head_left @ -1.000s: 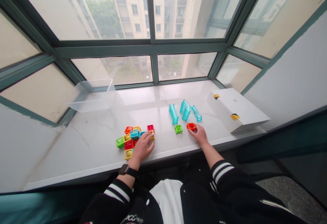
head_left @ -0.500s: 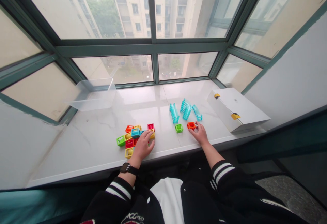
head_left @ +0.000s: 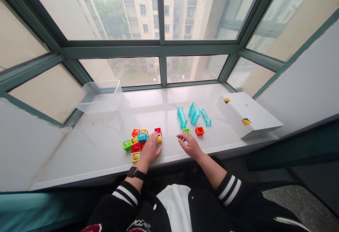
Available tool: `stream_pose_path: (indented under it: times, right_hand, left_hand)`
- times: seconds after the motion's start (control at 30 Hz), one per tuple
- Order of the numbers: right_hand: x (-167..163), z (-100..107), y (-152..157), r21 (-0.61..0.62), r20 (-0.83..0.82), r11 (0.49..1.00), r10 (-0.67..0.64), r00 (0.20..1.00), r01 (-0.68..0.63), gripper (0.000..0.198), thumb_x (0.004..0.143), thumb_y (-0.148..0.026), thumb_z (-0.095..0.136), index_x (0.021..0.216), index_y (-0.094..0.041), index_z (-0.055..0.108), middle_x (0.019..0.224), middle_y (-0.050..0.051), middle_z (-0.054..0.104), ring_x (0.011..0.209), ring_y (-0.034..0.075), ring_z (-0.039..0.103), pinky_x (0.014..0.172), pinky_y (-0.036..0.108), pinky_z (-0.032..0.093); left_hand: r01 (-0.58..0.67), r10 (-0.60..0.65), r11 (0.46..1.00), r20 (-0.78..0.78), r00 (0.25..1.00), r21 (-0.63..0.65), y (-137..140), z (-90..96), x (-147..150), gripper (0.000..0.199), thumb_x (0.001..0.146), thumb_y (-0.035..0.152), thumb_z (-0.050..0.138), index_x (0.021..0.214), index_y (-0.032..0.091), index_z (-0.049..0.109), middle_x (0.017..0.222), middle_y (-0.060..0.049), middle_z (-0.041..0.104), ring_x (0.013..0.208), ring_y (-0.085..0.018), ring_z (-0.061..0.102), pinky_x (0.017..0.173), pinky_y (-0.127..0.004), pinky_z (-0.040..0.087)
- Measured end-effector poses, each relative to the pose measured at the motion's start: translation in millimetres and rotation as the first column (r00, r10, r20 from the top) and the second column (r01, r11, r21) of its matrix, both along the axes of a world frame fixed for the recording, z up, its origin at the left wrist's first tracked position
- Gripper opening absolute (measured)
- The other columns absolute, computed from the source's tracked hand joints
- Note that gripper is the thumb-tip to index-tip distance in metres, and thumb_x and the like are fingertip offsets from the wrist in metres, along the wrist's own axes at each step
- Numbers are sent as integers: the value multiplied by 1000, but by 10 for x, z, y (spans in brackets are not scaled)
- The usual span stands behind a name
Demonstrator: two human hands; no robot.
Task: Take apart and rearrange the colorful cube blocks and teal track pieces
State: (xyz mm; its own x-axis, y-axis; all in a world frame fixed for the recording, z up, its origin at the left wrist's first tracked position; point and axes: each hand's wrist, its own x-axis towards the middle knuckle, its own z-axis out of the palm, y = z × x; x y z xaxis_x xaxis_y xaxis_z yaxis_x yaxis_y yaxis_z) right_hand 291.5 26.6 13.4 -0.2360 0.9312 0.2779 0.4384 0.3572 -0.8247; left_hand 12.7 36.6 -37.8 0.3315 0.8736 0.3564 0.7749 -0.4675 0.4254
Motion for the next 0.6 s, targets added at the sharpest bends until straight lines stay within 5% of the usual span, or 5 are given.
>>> stream_pose_path:
  times: [0.2, 0.37, 0.6]
  right_hand:
    - [-743, -174, 222, -130, 371, 967, 251, 894, -217, 61, 93, -14, 61, 151, -32, 54, 137, 9, 61, 120, 24, 63, 104, 39, 51]
    - [-1030, -248, 340, -181, 492, 973, 218, 842, -147, 52, 94, -19, 59, 145, -27, 57, 129, 10, 65, 109, 25, 66, 90, 35, 52]
    - [-902, -224, 393, -142, 468, 983, 169, 868, -115, 24, 92, -19, 64, 116, -24, 67, 115, 6, 72, 102, 22, 67, 86, 31, 48]
  left_hand:
    - [-3, 3, 1000, -35, 999, -10, -9, 33, 18, 72, 90, 19, 61, 158, 19, 39, 159, -17, 51, 152, -35, 44, 126, -59, 40]
    - [-10, 9, 1000, -49, 999, -16, -9, 47, 39, 72, 90, 18, 60, 158, 17, 39, 158, -17, 53, 152, -35, 44, 125, -57, 41]
    - [-20, 19, 1000, -52, 998, -21, -2, 24, 38, 76, 89, 21, 63, 160, 20, 37, 155, -15, 56, 151, -37, 45, 123, -58, 43]
